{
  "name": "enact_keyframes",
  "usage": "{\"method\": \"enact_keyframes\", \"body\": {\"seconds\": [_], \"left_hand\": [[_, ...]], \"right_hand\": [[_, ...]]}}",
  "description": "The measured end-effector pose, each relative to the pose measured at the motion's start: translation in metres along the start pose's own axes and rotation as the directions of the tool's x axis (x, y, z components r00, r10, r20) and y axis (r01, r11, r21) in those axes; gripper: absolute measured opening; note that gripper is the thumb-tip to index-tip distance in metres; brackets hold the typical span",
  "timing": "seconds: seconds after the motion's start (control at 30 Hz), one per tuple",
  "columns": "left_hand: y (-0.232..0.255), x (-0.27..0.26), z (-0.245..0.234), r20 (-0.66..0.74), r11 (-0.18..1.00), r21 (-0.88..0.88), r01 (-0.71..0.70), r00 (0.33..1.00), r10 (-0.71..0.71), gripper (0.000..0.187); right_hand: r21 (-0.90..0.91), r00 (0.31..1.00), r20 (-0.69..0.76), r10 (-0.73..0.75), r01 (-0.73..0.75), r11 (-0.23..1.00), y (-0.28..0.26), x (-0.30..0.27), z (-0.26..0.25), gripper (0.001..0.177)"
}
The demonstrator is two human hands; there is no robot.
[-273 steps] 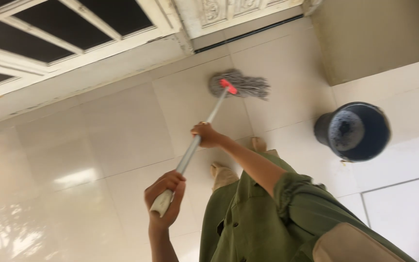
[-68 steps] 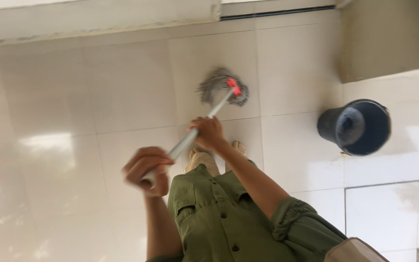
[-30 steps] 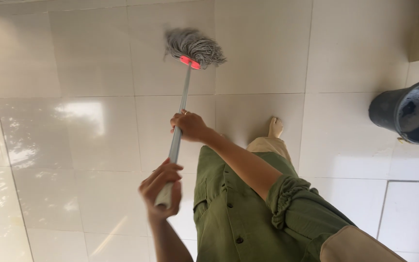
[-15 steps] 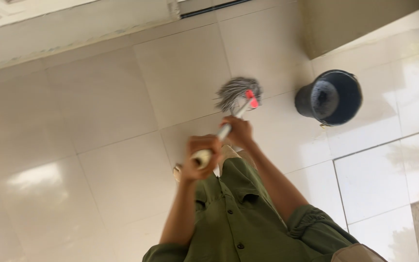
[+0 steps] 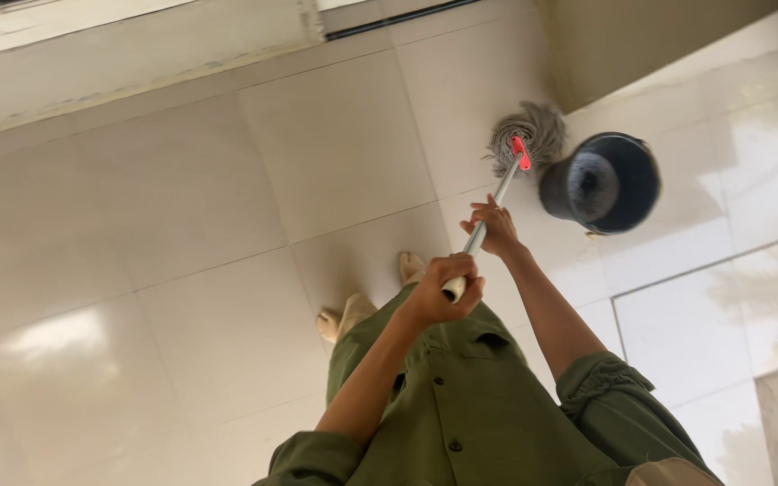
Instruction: The recorder is mopping a tiled floor using a manual mop and a bucket of soapy water.
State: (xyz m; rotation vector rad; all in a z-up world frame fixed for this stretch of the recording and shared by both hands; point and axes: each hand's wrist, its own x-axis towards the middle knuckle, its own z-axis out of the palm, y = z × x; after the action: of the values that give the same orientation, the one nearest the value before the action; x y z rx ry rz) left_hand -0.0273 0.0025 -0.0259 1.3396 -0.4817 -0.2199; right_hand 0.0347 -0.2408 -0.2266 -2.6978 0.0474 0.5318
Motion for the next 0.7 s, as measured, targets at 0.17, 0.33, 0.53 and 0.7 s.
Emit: {"method": "enact_keyframes", "body": {"seconds": [0.17, 0.33, 0.53, 0.7], "left_hand": [[0.123, -0.078, -0.1, -0.174, 0.994, 0.081, 0.075, 0.983, -0.06, 0.019], [0.235, -0.171, -0.174, -0.312, 0.93, 0.33, 0.162, 0.949, -0.054, 0.025], [0.216, -0.264, -0.201, -0.455, 0.854, 0.516, 0.074, 0.868, 0.2, 0.039], [0.197, -0.278, -0.2, -0.48, 0.806, 0.588, 0.066, 0.83, 0.282, 0.036]], "right_hand": [[0.172, 0.923, -0.047, -0.383, 0.385, 0.907, -0.164, -0.017, 0.051, 0.022], [0.44, 0.694, -0.057, -0.718, 0.663, 0.606, -0.355, -0.059, 0.119, 0.028], [0.601, 0.507, -0.059, -0.86, 0.706, 0.375, -0.508, -0.097, 0.192, 0.022], [0.697, 0.406, 0.032, -0.913, 0.646, 0.311, -0.524, -0.094, 0.201, 0.02]]}}
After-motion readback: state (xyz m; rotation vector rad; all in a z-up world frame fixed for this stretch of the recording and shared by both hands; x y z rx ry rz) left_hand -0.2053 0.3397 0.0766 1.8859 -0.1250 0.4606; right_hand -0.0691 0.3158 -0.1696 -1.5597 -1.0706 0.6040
